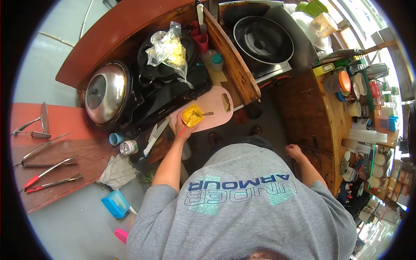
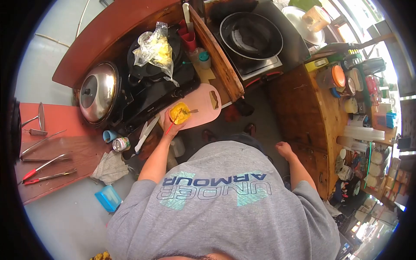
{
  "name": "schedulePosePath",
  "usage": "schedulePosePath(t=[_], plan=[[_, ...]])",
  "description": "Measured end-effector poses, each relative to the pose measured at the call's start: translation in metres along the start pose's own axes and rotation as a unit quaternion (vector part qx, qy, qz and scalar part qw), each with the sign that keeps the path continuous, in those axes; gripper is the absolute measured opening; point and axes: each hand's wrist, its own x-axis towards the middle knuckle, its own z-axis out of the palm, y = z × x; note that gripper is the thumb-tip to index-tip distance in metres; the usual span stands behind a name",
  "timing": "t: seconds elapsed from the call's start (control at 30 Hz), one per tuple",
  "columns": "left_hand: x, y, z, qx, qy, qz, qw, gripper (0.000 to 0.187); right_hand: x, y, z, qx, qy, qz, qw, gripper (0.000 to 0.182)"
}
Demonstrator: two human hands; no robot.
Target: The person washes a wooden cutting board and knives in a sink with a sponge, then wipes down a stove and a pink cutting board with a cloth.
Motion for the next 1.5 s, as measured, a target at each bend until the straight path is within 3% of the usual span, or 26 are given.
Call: schedulePosePath(t=[0.2, 0.27, 0.37, 0.7, 0.77, 0.8, 0.87, 0.93, 1.0, 1.07, 1.13, 1.17, 1.2, 1.23, 1.27, 1.3, 1.33, 1.5], plan=[[-0.003, 0.023, 0.066, -0.087, 0.095, -0.022, 0.991, 0.086, 0.011, 0.012, -0.005, 0.043, -0.077, 0.063, 0.994, 0.032], [0.004, 0.037, 0.091, -0.226, 0.134, -0.022, 0.965, 0.087, 0.023, 0.012, -0.018, 0.047, -0.085, 0.057, 0.994, 0.032], [0.018, 0.035, 0.113, -0.264, 0.179, -0.061, 0.946, 0.089, 0.038, 0.01, -0.042, 0.054, -0.103, 0.046, 0.992, 0.033], [-0.016, 0.001, 0.11, -0.133, 0.313, -0.068, 0.938, 0.086, 0.082, 0.021, -0.125, 0.09, -0.07, 0.067, 0.991, 0.024], [-0.023, -0.009, 0.105, -0.183, 0.389, -0.073, 0.9, 0.082, 0.097, 0.032, -0.13, 0.094, -0.064, 0.069, 0.991, 0.024], [-0.025, -0.006, 0.103, -0.183, 0.386, -0.071, 0.901, 0.082, 0.105, 0.038, -0.13, 0.098, -0.075, 0.061, 0.99, 0.024], [-0.022, 0.002, 0.103, -0.137, 0.475, -0.052, 0.868, 0.078, 0.113, 0.047, -0.13, 0.115, -0.075, 0.057, 0.989, 0.024], [-0.022, 0.006, 0.102, -0.103, 0.461, 0.002, 0.882, 0.07, 0.111, 0.042, -0.132, 0.081, -0.086, 0.039, 0.992, 0.024], [-0.023, 0.004, 0.101, -0.138, 0.356, 0.024, 0.924, 0.079, 0.113, 0.043, -0.133, 0.02, -0.08, 0.016, 0.996, 0.027], [-0.031, 0.045, 0.116, -0.125, 0.324, -0.037, 0.937, 0.075, 0.119, 0.045, -0.133, -0.002, -0.074, -0.003, 0.997, 0.029], [-0.037, 0.033, 0.123, -0.123, 0.346, -0.042, 0.929, 0.074, 0.113, 0.035, -0.141, -0.006, -0.071, -0.012, 0.997, 0.03], [-0.04, 0.068, 0.136, -0.107, 0.351, -0.042, 0.929, 0.078, 0.112, 0.038, -0.144, 0.012, -0.058, -0.005, 0.998, 0.03], [-0.046, 0.107, 0.146, -0.09, 0.36, -0.043, 0.928, 0.084, 0.113, 0.04, -0.146, -0.001, -0.005, -0.085, 0.996, 0.03], [-0.051, 0.072, 0.141, 0.062, 0.36, 0.043, 0.93, 0.08, 0.115, 0.041, -0.148, -0.019, 0.049, -0.163, 0.985, 0.029], [-0.059, 0.038, 0.133, 0.21, 0.354, 0.131, 0.902, 0.077, 0.114, 0.04, -0.153, -0.01, 0.059, -0.16, 0.985, 0.029], [-0.072, 0.042, 0.141, 0.076, 0.407, -0.027, 0.91, 0.064, 0.106, 0.035, -0.165, 0.004, 0.102, -0.175, 0.979, 0.028], [-0.08, 0.054, 0.155, -0.058, 0.437, -0.188, 0.878, 0.052, 0.097, 0.028, -0.177, 0.017, 0.146, -0.188, 0.971, 0.027], [-0.076, 0.069, 0.184, -0.027, 0.267, -0.228, 0.936, 0.047, 0.074, 0.03, -0.23, 0.116, 0.282, -0.153, 0.94, 0.023]])
